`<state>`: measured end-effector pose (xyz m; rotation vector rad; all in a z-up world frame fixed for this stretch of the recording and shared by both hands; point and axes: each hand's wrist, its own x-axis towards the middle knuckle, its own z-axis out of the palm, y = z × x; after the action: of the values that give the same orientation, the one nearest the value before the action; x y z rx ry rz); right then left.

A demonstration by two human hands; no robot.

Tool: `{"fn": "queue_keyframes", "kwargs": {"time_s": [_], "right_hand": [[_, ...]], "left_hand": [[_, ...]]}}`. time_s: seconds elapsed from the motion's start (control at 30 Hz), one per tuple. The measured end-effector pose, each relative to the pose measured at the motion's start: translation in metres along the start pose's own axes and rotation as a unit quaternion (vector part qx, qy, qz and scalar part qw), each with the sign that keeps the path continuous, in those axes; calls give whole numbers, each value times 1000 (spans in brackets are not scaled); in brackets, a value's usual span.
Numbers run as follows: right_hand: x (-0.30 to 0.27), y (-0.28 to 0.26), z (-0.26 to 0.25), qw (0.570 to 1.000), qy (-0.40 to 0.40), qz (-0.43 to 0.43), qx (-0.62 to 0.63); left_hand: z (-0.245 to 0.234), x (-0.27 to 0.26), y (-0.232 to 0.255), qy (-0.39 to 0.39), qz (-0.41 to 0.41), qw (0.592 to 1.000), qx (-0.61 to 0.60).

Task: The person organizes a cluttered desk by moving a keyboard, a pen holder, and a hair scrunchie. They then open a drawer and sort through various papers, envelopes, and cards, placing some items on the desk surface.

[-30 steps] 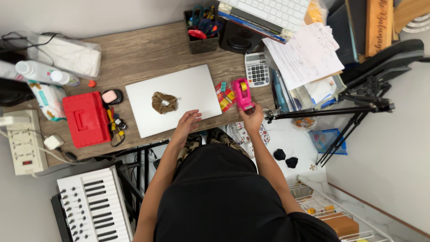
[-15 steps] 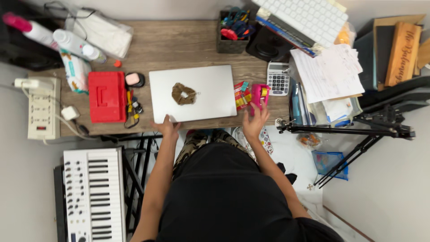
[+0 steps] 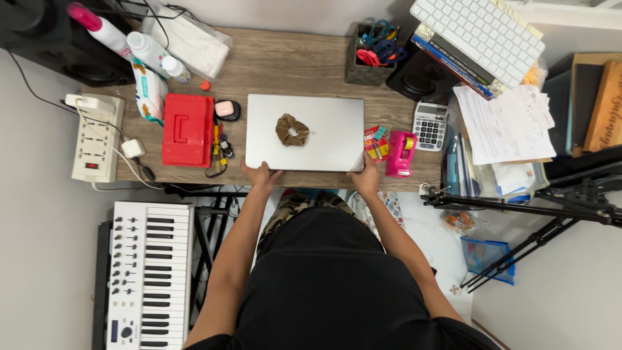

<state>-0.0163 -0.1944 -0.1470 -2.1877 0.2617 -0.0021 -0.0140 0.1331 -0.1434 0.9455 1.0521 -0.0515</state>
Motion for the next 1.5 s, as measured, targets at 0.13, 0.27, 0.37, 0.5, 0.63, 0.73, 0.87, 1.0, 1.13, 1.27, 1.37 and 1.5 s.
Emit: {"fn": "queue_keyframes", "kwargs": {"time_s": [0.13,0.27,0.37,0.5,0.63,0.73,0.87,1.0,1.13,1.27,1.37,1.5], "right_hand": [[17,-13,6,999,29,-15,22],[42,-30,8,998,48,33,-31],[42,-40,15,996,80,-5,-41],[37,-48,26,990,135,-10,-44],[26,-50,32,971,198,-87,-99],[-4,-52,58,962,227,-125,-80],[-73,-60,115,966,-116,-28,228],[-106,-88,164,878,-354,178,268],[-97,-111,187,856,-399,207,256],[-105,-120,193,862,-425,200,191],[-110,-122,197,877,-433,158,132],[-118,-126,204,891,-414,148,113]], "left_hand": [[12,11,10,5,-17,1000,6],[30,29,23,-6,0,1000,-5],[32,39,31,-9,10,1000,3],[26,39,31,-29,18,999,15],[6,34,27,-57,58,995,64],[-24,26,19,-66,71,988,120],[-71,12,3,-125,89,985,79],[-101,0,-7,-133,97,982,90],[-119,-10,-11,-152,117,979,75],[-134,-28,-24,-163,127,978,37],[-137,-30,-24,-188,133,973,21],[-147,-32,-29,-181,143,972,46]]}}
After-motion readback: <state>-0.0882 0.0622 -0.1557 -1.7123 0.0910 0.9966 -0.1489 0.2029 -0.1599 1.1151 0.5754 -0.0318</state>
